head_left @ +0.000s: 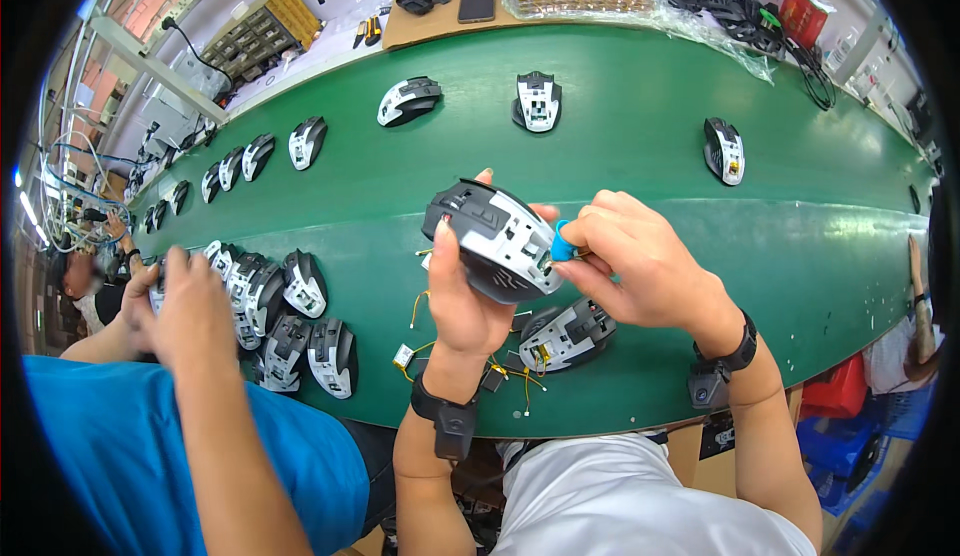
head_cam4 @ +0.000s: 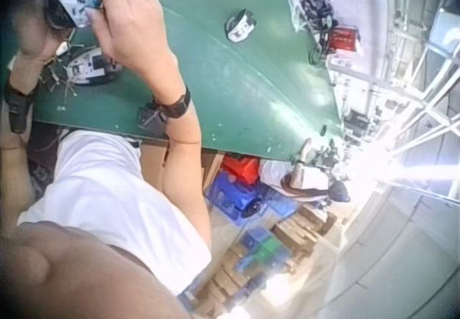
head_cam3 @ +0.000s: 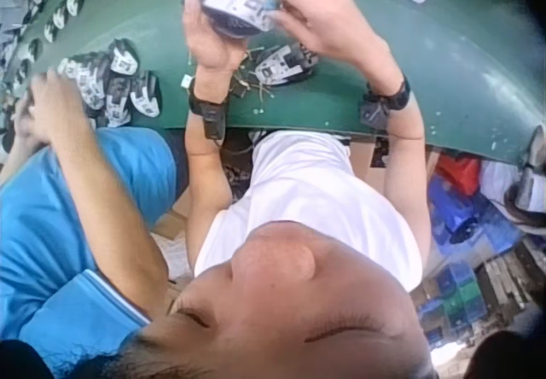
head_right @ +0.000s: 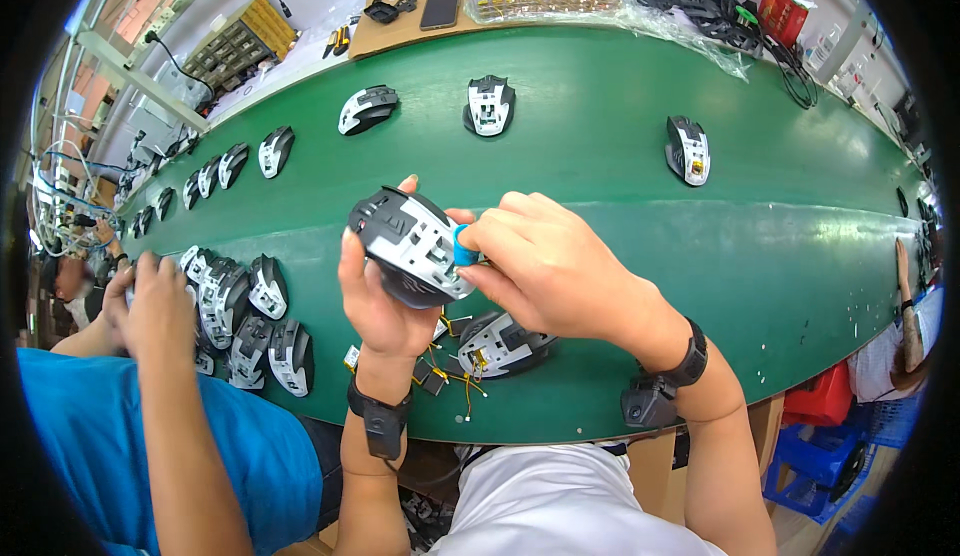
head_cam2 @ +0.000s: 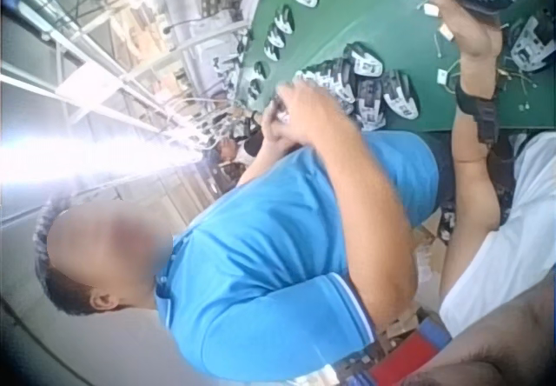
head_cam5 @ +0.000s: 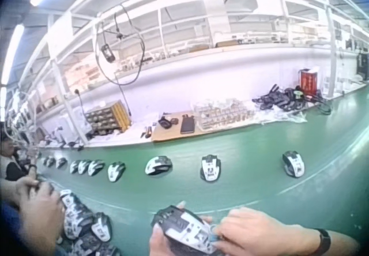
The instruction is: The recorder is assembling computer mice on a factory line, inserting small electronic components and casing parts.
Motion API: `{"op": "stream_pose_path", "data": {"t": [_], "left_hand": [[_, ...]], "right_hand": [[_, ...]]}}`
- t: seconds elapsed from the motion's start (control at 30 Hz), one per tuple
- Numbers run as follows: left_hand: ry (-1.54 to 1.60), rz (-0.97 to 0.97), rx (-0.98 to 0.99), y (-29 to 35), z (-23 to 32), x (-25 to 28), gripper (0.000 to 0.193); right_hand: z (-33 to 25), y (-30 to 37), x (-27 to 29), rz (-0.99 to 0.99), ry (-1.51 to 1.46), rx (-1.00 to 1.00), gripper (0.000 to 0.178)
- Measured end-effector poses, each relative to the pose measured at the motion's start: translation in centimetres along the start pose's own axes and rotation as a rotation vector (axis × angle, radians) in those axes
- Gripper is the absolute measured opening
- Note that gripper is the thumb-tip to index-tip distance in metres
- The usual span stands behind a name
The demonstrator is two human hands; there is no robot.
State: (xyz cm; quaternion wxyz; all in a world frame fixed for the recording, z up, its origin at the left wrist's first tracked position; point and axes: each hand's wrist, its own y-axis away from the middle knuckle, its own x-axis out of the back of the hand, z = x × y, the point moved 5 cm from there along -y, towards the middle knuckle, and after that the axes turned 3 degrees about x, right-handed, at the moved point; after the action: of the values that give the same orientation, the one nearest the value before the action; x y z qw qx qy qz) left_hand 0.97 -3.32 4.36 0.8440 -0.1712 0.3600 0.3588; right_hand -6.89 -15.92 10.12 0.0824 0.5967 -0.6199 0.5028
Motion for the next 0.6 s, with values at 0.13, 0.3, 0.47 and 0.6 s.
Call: {"op": "stream_pose_path", "data": {"t": [0.13, 0.3, 0.47, 0.6], "left_hand": [[-0.112, 0.042, 0.024, 0.1, -0.4, 0.9, 0.071], [0.002, 0.011, 0.094, 0.1, -1.1, 0.6, 0.071], [0.008, 0.160, -0.028, -0.6, 1.0, 1.9, 0.069], [-0.011, 0.146, 0.072, -0.5, -0.7, 1.7, 0.068]], "right_hand": [[-0.6, -0.1, -0.4, -0.021, 0.128, 0.114, 0.025], [-0.4, 0.1, -0.7, -0.045, 0.126, 0.135, 0.025], [0.0, 0.4, -0.9, -0.065, 0.109, 0.125, 0.025], [0.2, 0.4, -1.2, -0.036, 0.130, 0.127, 0.025]]}}
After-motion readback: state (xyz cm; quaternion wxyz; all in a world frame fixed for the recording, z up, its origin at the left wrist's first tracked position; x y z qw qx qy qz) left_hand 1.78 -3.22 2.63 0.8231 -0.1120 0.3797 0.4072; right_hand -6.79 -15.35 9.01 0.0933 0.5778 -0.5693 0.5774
